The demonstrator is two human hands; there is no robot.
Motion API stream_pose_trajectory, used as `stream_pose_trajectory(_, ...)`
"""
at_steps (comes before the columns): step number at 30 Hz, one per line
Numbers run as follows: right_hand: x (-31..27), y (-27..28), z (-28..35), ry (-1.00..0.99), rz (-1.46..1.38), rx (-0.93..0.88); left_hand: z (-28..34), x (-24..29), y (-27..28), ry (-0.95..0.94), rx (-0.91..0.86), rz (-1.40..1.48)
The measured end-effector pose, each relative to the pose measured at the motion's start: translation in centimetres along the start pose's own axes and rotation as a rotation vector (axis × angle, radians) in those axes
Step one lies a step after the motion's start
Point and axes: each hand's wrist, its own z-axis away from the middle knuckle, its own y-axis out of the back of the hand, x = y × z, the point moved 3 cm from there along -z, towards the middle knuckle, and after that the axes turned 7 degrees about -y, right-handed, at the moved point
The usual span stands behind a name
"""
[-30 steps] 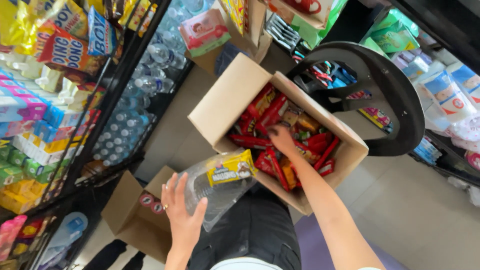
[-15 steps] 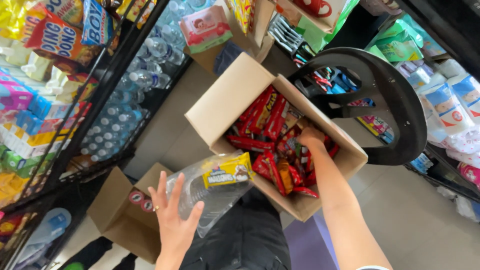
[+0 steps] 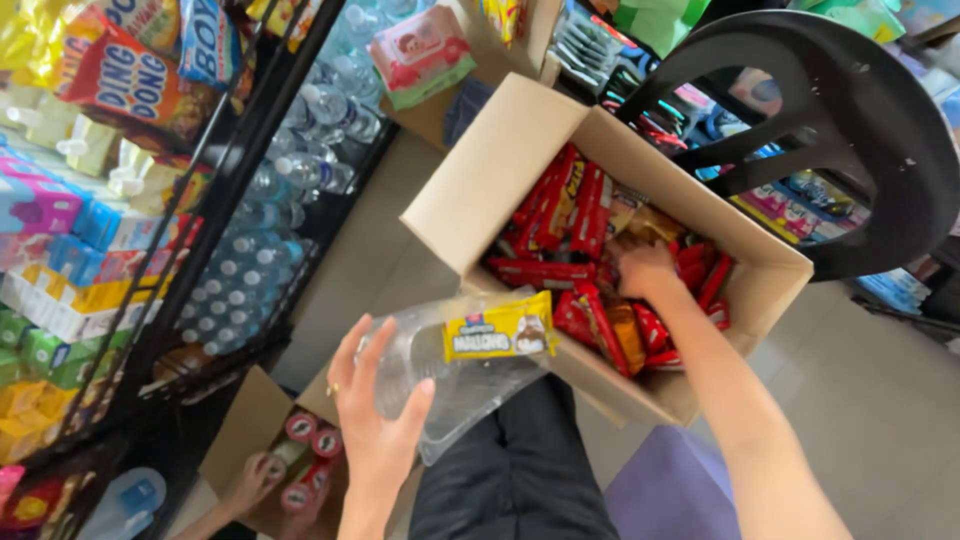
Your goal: The person removes stacks of packaged snacks from a cardboard box and places them onto a store shelf. They handle multiple snack packages, arranging them in a blue tray and on the shelf surface.
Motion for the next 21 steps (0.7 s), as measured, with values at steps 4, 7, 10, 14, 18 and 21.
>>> stream_pose_trajectory(4, -1.5, -2.9, 1.3, 0.057, 0.112, 0.177, -0.8, 1.1, 0.2, -0.038, -0.034, -0.017)
stream_pose_trajectory(7, -0.6, -1.4, 3.9, 0.029, 0.203, 0.325, -1.7, 1.0, 0.1, -0.102, -0.056, -0.085)
stream_pose_trajectory(10, 1.6, 0.1, 9.2, -0.052, 0.1, 0.296, -1.6, 0.5, -0.1, -0.102, -0.075, -0.109)
stream_pose_trajectory(14, 5.1, 0.1, 15.1, -0.022, -0.139, 0.684, -1.2, 0.7, -0.4, -0.08, -0.083, -0.103)
stream_pose_trajectory(18, 6.3, -2.3, 17.6, 0.008, -0.078, 0.652, -0.9, 1.1, -0.7, -0.042, -0.072, -0.102)
stream_pose_trajectory(21, 6.6, -3.6, 18.2, 0.07, -0.151, 0.697, -0.6, 1.2, -0.8, -0.011, -0.062, -0.096)
